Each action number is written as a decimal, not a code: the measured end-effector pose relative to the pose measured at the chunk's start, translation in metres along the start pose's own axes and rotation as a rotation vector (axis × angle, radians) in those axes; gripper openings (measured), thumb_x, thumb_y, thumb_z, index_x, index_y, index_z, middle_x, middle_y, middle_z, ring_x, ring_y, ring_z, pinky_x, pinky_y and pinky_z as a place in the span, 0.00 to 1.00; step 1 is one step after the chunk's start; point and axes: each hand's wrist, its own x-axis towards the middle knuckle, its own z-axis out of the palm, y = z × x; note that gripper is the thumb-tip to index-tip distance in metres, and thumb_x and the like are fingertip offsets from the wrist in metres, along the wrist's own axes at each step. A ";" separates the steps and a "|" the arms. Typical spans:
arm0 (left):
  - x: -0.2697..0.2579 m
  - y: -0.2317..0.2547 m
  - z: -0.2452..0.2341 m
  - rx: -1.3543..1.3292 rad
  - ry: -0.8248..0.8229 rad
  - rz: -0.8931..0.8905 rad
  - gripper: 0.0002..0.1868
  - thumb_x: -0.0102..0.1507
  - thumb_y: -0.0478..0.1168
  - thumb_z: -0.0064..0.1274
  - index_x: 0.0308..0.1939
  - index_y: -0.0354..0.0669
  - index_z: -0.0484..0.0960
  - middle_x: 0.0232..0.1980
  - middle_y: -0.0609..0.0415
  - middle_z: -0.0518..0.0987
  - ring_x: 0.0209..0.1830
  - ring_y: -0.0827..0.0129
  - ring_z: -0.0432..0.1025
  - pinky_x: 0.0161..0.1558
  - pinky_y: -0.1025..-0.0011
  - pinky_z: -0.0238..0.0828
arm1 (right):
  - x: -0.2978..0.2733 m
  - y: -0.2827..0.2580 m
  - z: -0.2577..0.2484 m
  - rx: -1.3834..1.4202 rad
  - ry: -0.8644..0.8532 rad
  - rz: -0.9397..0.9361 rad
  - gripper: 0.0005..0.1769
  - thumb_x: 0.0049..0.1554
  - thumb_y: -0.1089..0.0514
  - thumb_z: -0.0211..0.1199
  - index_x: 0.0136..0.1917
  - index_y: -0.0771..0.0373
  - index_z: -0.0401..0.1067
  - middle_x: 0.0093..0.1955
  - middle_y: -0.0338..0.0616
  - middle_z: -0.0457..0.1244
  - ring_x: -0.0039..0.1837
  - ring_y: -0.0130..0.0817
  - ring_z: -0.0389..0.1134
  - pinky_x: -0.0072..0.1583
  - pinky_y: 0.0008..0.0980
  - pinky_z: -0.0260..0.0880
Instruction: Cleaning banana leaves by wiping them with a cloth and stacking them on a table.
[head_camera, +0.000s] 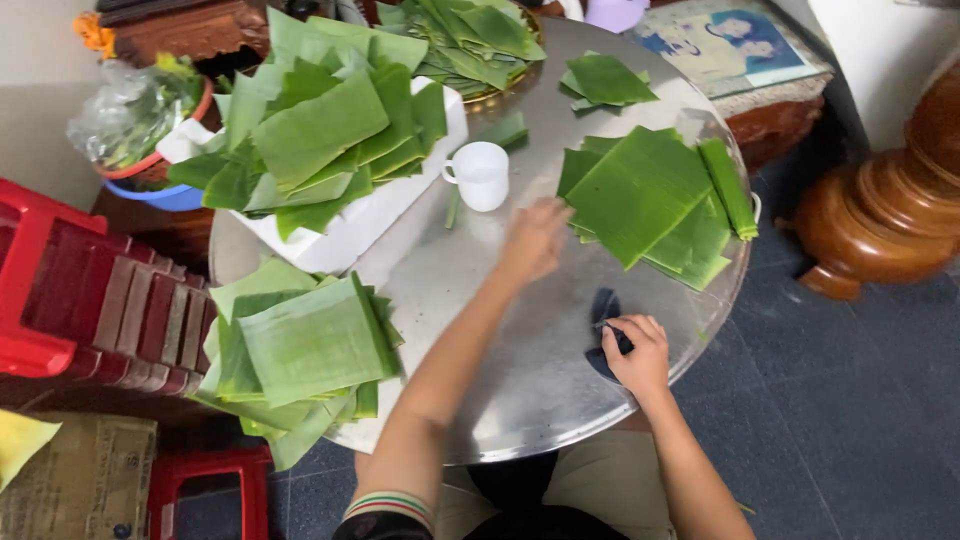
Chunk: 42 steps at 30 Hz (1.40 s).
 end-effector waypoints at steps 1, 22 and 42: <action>0.002 0.019 0.011 -0.006 -0.005 0.009 0.26 0.66 0.42 0.53 0.69 0.51 0.73 0.69 0.51 0.72 0.72 0.55 0.63 0.66 0.48 0.62 | -0.002 0.002 -0.005 -0.005 0.006 0.009 0.05 0.54 0.55 0.71 0.45 0.46 0.82 0.45 0.30 0.70 0.49 0.35 0.70 0.50 0.34 0.65; -0.287 0.101 -0.168 -0.076 -0.197 -0.172 0.13 0.68 0.54 0.52 0.37 0.53 0.84 0.56 0.59 0.82 0.65 0.63 0.71 0.67 0.48 0.52 | -0.013 -0.070 -0.021 0.423 0.300 -0.004 0.05 0.63 0.63 0.64 0.46 0.68 0.77 0.44 0.52 0.69 0.46 0.52 0.71 0.51 0.44 0.66; -0.357 0.121 -0.169 -0.011 0.058 -0.379 0.14 0.66 0.45 0.56 0.55 0.51 0.84 0.59 0.57 0.77 0.65 0.61 0.69 0.63 0.51 0.53 | -0.038 -0.124 0.161 -0.160 -0.642 -0.675 0.10 0.55 0.55 0.59 0.41 0.47 0.82 0.47 0.31 0.70 0.52 0.38 0.69 0.48 0.44 0.69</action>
